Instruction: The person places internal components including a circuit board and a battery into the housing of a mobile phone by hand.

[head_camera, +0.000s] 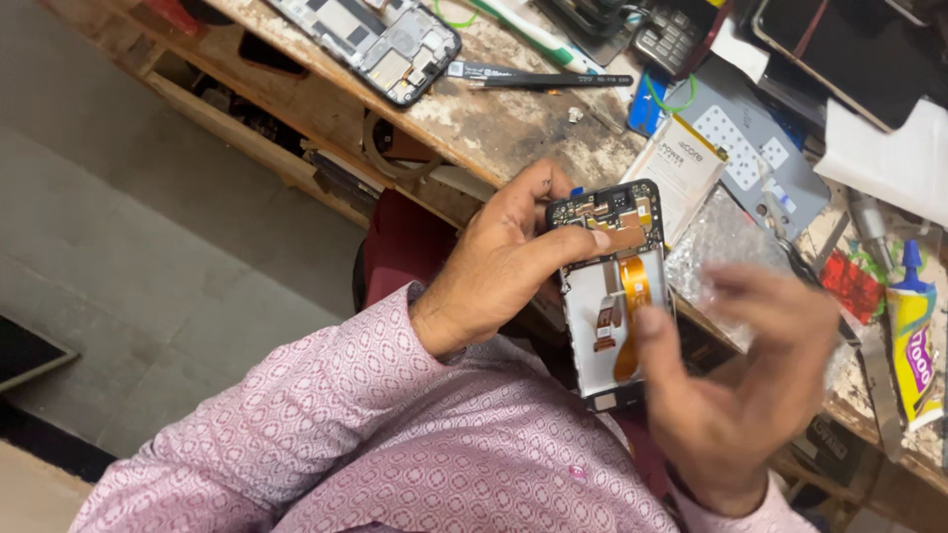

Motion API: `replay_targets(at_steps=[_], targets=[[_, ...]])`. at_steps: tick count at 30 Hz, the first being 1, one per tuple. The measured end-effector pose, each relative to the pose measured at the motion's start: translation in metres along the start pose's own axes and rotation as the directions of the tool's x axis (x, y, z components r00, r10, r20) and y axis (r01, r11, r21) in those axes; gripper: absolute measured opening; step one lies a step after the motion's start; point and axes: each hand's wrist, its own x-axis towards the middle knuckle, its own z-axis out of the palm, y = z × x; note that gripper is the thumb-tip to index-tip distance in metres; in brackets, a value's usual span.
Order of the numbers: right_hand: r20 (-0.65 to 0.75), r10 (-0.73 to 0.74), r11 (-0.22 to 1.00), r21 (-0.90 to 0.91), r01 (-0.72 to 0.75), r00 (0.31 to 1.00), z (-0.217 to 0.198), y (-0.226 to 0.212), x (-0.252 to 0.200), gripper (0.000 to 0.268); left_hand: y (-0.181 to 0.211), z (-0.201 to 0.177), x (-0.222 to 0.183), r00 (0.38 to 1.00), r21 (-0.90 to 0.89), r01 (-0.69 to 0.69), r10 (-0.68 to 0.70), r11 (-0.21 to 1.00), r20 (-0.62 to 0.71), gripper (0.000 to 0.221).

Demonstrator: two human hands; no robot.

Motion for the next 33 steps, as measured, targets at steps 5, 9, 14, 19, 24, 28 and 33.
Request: replay_targets(at_steps=[5, 9, 14, 19, 24, 28, 33], targets=[[0.139, -0.127, 0.963, -0.222, 0.155, 0.982, 0.010, -0.007, -0.003, 0.028, -0.004, 0.003, 0.001, 0.999, 0.033, -0.026, 0.027, 0.999, -0.017, 0.021], [0.150, -0.111, 0.964, -0.224, 0.143, 0.982, 0.011, -0.006, -0.004, 0.030, -0.004, 0.003, 0.001, 0.995, 0.146, -0.102, 0.104, 0.984, -0.005, 0.021], [0.130, -0.092, 0.951, -0.283, 0.126, 0.987, 0.015, -0.007, -0.009, 0.031, 0.000, 0.004, 0.000, 0.998, 0.196, -0.041, 0.049, 0.980, -0.037, 0.022], [0.141, -0.074, 0.952, -0.285, 0.112, 0.987, 0.015, -0.008, -0.009, 0.031, 0.002, 0.005, -0.001, 0.999, 0.205, -0.008, 0.018, 0.979, -0.050, 0.022], [0.137, -0.073, 0.947, -0.300, 0.112, 0.988, 0.016, -0.010, -0.009, 0.032, 0.002, 0.005, 0.000, 0.998, 0.223, -0.048, 0.058, 0.974, -0.039, 0.021], [0.150, -0.064, 0.948, -0.301, 0.107, 0.987, 0.017, -0.010, -0.009, 0.034, 0.002, 0.004, 0.000, 0.998, 0.204, -0.021, 0.032, 0.979, -0.048, 0.022], [0.146, -0.077, 0.943, -0.310, 0.119, 0.986, 0.019, -0.009, -0.010, 0.034, 0.002, 0.004, -0.001, 0.998, 0.210, -0.041, 0.050, 0.977, -0.039, 0.022]])
